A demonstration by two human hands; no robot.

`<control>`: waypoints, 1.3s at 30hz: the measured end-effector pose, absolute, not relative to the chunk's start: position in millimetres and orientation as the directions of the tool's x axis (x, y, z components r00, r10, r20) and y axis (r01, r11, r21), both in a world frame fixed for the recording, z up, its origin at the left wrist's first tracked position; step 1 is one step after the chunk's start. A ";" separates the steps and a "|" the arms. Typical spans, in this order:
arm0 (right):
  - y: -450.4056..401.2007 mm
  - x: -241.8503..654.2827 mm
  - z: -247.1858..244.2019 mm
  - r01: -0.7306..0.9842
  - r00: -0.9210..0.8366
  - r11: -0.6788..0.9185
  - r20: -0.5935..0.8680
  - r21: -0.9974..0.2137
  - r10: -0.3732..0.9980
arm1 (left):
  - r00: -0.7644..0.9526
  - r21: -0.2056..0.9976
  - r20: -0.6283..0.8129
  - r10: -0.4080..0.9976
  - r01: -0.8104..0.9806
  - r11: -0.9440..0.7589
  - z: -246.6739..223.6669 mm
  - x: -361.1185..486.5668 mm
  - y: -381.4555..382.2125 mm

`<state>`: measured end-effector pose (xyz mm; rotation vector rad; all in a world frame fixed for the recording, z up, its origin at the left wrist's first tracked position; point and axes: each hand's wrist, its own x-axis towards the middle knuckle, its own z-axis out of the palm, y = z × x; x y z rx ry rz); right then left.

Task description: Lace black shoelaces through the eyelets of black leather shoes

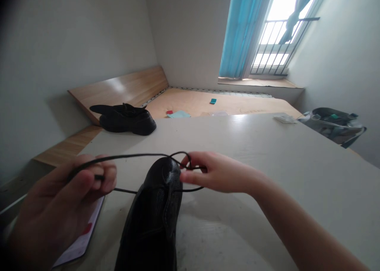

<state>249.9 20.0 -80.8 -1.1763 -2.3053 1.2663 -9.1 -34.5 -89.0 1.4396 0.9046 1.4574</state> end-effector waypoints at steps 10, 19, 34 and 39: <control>24.1 257.2 -70.7 -0.044 -0.365 0.302 0.297 -0.952 0.882 | 0.034 0.743 0.615 0.788 0.311 -0.593 -89.8 -11.6 -36.4; 23.0 265.9 -55.4 -0.537 -0.160 0.064 0.176 -0.841 0.971 | 0.111 0.722 0.614 0.781 0.321 -0.613 -94.3 -16.3 -38.5; -28.6 204.9 -80.9 -0.236 -0.732 -0.061 0.136 -0.970 0.667 | 0.420 0.648 0.568 0.708 0.302 -0.699 -98.0 7.8 -57.2; -7.5 215.7 -81.8 -0.123 -0.457 -0.030 0.030 -0.992 0.889 | 0.487 0.650 0.457 0.744 0.388 -0.653 -87.9 1.5 -57.1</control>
